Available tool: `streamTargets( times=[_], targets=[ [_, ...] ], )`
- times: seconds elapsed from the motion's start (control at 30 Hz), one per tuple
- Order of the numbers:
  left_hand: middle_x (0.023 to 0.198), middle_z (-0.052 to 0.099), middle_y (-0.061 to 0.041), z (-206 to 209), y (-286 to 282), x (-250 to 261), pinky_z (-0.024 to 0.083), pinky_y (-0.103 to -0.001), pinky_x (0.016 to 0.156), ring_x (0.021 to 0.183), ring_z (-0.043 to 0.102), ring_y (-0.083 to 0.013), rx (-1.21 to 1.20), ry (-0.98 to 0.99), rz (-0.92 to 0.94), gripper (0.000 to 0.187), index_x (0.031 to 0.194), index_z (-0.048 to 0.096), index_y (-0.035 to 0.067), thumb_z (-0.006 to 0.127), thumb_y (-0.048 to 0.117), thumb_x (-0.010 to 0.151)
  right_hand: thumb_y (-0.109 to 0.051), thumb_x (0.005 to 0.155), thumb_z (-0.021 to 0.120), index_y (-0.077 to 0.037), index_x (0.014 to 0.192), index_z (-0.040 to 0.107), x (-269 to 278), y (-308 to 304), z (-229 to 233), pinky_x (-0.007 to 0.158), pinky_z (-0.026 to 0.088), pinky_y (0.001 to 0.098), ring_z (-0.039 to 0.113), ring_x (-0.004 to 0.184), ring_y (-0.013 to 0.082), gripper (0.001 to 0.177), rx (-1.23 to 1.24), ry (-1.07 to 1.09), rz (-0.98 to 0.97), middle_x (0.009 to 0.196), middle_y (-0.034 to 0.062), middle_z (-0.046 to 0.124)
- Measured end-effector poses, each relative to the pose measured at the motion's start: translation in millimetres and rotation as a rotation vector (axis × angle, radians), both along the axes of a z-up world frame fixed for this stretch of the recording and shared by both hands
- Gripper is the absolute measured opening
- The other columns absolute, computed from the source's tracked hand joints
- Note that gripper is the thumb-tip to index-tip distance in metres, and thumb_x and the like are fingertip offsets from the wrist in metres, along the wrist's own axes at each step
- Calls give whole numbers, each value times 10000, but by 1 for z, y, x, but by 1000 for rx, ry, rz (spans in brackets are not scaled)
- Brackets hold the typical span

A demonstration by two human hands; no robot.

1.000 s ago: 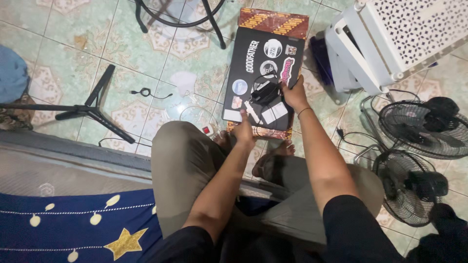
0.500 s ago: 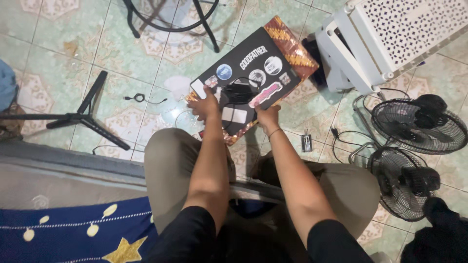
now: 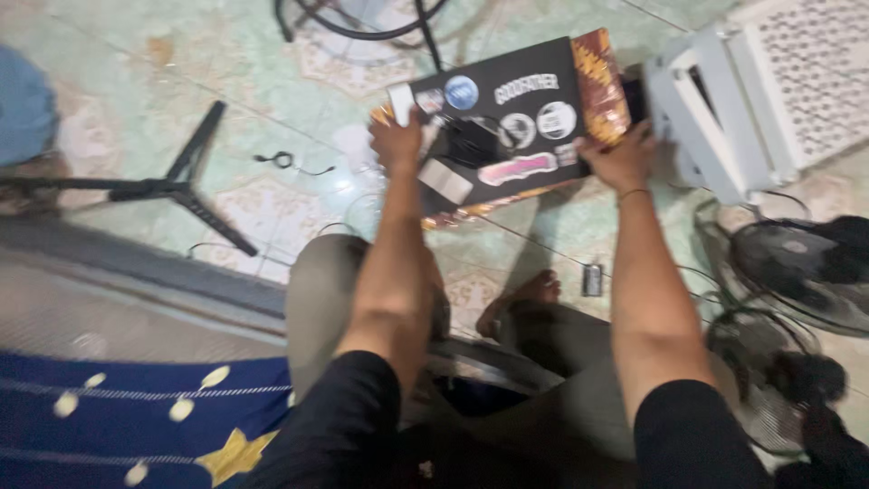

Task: The person assembles a small electric fan by attaching the fan blades to the motor housing using a screwdriver. They then secure the front grill and test the fan by plugging it in. Finally, they disassemble the fan and place the parts into a plastic crate.

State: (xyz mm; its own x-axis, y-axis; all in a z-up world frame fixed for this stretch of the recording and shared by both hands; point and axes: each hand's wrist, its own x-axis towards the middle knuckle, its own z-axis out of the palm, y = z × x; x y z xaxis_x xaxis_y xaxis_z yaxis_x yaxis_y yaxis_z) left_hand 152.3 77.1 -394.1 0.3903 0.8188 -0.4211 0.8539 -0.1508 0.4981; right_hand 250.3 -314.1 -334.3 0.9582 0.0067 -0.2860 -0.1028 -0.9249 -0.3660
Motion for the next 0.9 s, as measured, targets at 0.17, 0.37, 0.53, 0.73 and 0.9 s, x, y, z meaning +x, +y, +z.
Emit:
streamTargets(
  times=[0.17,0.37,0.53,0.73,0.9],
  targets=[
    [1294,640,-320,14,84,39,557,-444,1010,1175,667,-444,-36,-90,-460,1003,1346,498,-130,703,724,862,-778,738,882,156,1423,352,-43,6,-18,1166,351,483,356,1438,451,1274,123,121,-112,1487,345,417],
    [1386,593,-209,101,125,0,584,-468,826,1075,695,-427,-446,454,-805,948,1373,551,-16,581,741,803,-540,692,943,40,1360,407,-60,23,-7,932,563,358,692,1121,269,1035,515,61,-173,1265,187,667],
    [1315,631,-292,86,126,-59,602,-400,826,1098,692,-332,-472,83,-631,1169,1471,300,-102,623,790,787,-484,708,903,9,1366,401,-72,58,12,849,602,367,733,1004,246,964,513,168,-159,1192,139,702],
    [1184,704,-304,53,156,-91,565,-374,919,1087,738,-351,-243,-201,-379,1079,1396,352,-129,799,598,736,-476,739,936,49,1369,369,-85,115,2,954,545,365,694,1125,278,997,468,112,47,1258,192,675],
    [1194,684,-295,49,200,-112,550,-384,935,1121,702,-365,-112,-307,-348,980,1390,390,-122,837,526,807,-469,739,921,66,1405,309,-96,149,-10,1033,500,357,643,1227,290,1050,506,175,139,1340,204,623]
  ],
)
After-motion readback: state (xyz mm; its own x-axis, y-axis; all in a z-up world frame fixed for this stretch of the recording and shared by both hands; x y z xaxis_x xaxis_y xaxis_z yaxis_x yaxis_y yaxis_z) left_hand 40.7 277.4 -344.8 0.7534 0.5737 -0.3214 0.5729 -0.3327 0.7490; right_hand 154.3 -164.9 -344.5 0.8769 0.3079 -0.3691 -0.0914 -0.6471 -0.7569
